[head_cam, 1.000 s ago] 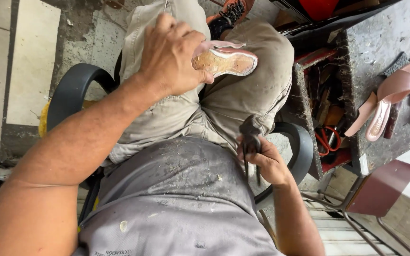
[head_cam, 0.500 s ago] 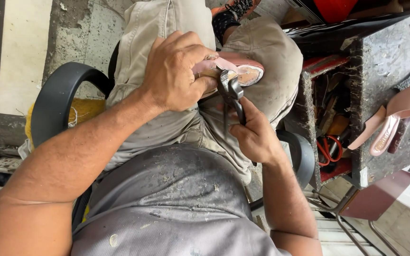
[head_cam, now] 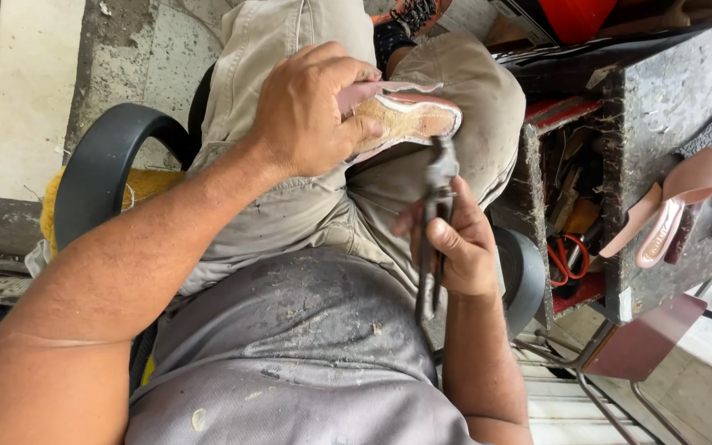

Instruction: Repairing a sandal by stretching the leather upper over a wooden last using pliers

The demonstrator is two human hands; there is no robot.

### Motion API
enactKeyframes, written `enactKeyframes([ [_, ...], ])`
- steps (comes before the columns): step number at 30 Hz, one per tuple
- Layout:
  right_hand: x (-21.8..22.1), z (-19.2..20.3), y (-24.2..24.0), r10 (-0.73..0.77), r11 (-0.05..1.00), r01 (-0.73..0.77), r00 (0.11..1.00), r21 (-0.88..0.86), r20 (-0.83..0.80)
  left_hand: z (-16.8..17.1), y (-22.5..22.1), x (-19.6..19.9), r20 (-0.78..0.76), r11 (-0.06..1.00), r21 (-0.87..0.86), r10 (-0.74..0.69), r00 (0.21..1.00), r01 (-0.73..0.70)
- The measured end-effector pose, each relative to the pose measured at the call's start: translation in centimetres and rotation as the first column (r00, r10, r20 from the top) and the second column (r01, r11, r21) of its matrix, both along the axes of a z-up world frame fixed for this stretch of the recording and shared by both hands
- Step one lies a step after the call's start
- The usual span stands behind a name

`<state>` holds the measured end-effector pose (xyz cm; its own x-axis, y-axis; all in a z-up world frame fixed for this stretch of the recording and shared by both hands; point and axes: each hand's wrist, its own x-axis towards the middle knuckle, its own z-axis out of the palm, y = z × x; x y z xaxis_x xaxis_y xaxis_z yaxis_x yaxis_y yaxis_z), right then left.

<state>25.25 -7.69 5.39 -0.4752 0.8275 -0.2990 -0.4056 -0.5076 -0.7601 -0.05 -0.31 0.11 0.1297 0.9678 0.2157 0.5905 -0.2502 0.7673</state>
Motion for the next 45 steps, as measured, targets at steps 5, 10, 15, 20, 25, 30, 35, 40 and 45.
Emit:
enactKeyframes([
  [5,-2.5,2.6,1.2,0.045,0.963,-0.186,0.825,0.195,0.563,0.1,-0.1,-0.4,0.091,1.0,0.001,-0.031,0.995,0.031],
  [10,-3.0,3.3,2.5,0.102,0.888,-0.361,0.758,0.283,0.644,0.1,-0.9,-0.4,0.07,0.998,0.027,-0.06,0.996,0.058],
  [15,-3.6,5.3,3.2,0.117,0.871,-0.425,0.668,0.247,0.735,0.0,-1.6,-0.2,0.039,0.99,0.138,-0.042,0.998,0.037],
  [20,-4.7,7.7,4.9,0.152,0.795,-0.59,0.419,0.141,0.895,-0.1,-2.0,-0.2,0.012,0.974,0.218,-0.064,0.998,0.06],
  [25,-4.3,6.6,4.1,0.24,0.824,-0.565,0.413,0.04,0.879,1.2,-2.3,-0.7,-0.039,0.935,0.339,-0.099,0.994,0.106],
  [30,-4.9,3.0,1.6,0.11,0.918,-0.388,0.431,0.074,0.896,1.2,-1.7,-0.5,-0.07,0.936,0.332,-0.1,0.993,0.118],
  [35,-5.0,1.4,1.8,-0.094,0.875,-0.393,0.432,0.281,0.897,1.7,-0.7,-0.5,0.034,0.965,0.244,-0.108,0.994,0.097],
  [40,-4.8,0.6,1.9,-0.131,0.871,-0.363,0.477,0.331,0.869,1.7,0.0,-0.2,0.022,0.968,0.23,-0.11,0.994,0.102],
  [45,-5.2,0.8,1.5,-0.269,0.795,-0.442,0.356,0.415,0.895,1.1,0.2,-0.1,0.077,0.957,0.261,-0.152,0.985,0.127],
])
